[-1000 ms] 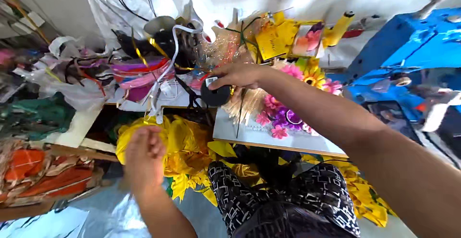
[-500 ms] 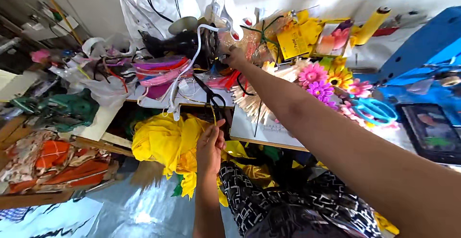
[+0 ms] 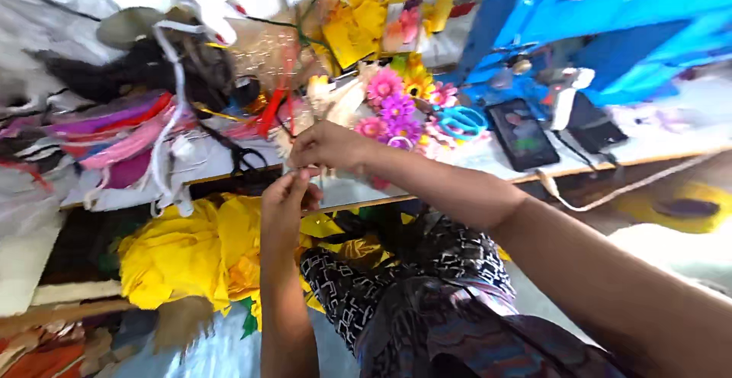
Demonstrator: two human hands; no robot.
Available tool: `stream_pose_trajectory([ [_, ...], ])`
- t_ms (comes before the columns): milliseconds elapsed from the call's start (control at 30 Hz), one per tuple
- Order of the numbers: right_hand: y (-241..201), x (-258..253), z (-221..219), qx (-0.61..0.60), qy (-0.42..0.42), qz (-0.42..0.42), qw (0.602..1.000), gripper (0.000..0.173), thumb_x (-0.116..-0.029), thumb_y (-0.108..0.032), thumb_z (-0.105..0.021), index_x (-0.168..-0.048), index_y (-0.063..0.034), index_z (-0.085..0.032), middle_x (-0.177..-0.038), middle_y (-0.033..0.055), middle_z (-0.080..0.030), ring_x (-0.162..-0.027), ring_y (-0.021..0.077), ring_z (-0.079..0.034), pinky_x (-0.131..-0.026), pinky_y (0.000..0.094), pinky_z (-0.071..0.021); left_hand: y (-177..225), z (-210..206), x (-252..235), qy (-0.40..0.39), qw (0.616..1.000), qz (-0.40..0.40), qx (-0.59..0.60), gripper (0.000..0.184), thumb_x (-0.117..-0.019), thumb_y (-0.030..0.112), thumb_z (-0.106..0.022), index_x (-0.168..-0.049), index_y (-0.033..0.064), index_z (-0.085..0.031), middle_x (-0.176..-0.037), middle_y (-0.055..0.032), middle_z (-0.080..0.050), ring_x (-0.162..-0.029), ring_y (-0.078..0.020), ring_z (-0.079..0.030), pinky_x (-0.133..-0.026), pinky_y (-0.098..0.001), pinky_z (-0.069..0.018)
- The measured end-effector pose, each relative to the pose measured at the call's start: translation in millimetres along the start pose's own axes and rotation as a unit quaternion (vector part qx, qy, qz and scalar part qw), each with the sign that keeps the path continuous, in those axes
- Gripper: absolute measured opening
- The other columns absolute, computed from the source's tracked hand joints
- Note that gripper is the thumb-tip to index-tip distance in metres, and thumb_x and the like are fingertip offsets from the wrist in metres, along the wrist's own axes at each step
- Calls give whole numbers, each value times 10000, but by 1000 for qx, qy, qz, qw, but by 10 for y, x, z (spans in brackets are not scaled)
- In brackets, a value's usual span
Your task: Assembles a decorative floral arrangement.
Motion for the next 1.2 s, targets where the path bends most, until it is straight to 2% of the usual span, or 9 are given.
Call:
stream_pose_trajectory([
  [100, 501, -322, 221, -195, 86, 198, 957, 193, -1005, -93, -633, -884, 56, -643, -673, 37, -631, -504, 19, -484, -474, 175, -384, -46, -178, 166, 21, 997, -10, -78, 257, -1088, 149, -469, -1141, 10, -679, -765, 23, -681, -637, -46, -655, -608, -218, -579],
  [333, 911, -445, 698, -259, 163, 153, 940, 179, -1018, -127, -631, -894, 2, -618, -699, 10, -649, -500, 26, -525, -467, 178, -431, -237, -196, 689, 6, 999, -3, -53, 270, -1077, 111, -446, -1191, -7, -660, -827, 31, -736, -676, -44, -685, -625, -196, -578],
  [433, 929, -288, 793, -48, 177, 194, 964, 257, -1039, -219, -608, -1052, 24, -694, -819, 58, -702, -633, 85, -620, -613, 261, -534, -176, -267, 666, 18, 1000, 21, 6, 245, -1072, 71, -439, -1296, -6, -500, -898, -29, -758, -803, -117, -745, -743, -251, -613],
  [500, 1070, 45, 1003, 126, 248, 181, 943, 312, -1043, -247, -584, -1118, 24, -719, -952, 162, -723, -834, 269, -692, -806, 480, -557, -126, -305, 628, 20, 999, 31, 35, 138, -1074, 60, -417, -1206, 52, -457, -919, -33, -771, -849, -131, -759, -774, -257, -614],
  [667, 1930, 656, 1659, 245, 363, -29, 899, 299, -1018, -173, -609, -1199, 55, -679, -1231, 301, -642, -1237, 501, -567, -1013, 668, -455, -151, -280, 468, 32, 999, -3, 19, 101, -976, 52, -551, -1048, 36, -621, -1108, -26, -716, -988, -104, -697, -876, -279, -582],
  [767, 2234, 612, 1771, 265, 335, -59, 902, 366, -983, -190, -668, -1288, 13, -659, -1294, 288, -626, -1285, 509, -528, -1026, 680, -441, -85, -354, 336, 46, 998, -21, 47, 99, -960, -4, -568, -987, 54, -643, -1008, 5, -725, -874, -86, -712, -809, -248, -606],
  [867, 2356, 493, 1789, 266, 305, -74, 912, 388, -1006, -229, -638, -1341, -32, -634, -1307, 269, -628, -1305, 490, -524, -1047, 672, -430, 24, -485, 276, 22, 996, -18, 82, 179, -988, -58, -520, -1102, 80, -529, -897, 19, -752, -827, -86, -741, -758, -228, -619],
  [1100, 2373, 359, 1867, 248, 256, -81, 931, 438, -997, -270, -659, -1378, -63, -599, -1276, 264, -646, -1230, 485, -585, -1002, 700, -434, -29, -548, 195, -26, 996, 18, 80, 245, -1022, -21, -467, -1199, 41, -626, -1038, -15, -759, -866, -113, -742, -736, -236, -620],
  [1200, 2254, 410, 1868, 265, 269, -98, 921, 476, -950, -258, -716, -1375, -73, -607, -1304, 256, -634, -1272, 478, -548, -1029, 706, -382, -15, -494, 166, -15, 998, 20, 55, 187, -1016, -31, -449, -1047, 84, -593, -1039, -22, -767, -878, -112, -751, -735, -233, -620],
])
Point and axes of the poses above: each hand's wrist, its own x-axis away from the middle knuckle, its own z-axis out of the back of the hand, y = z × x, the point moved 8 cm from there along -x, towards the middle knuckle
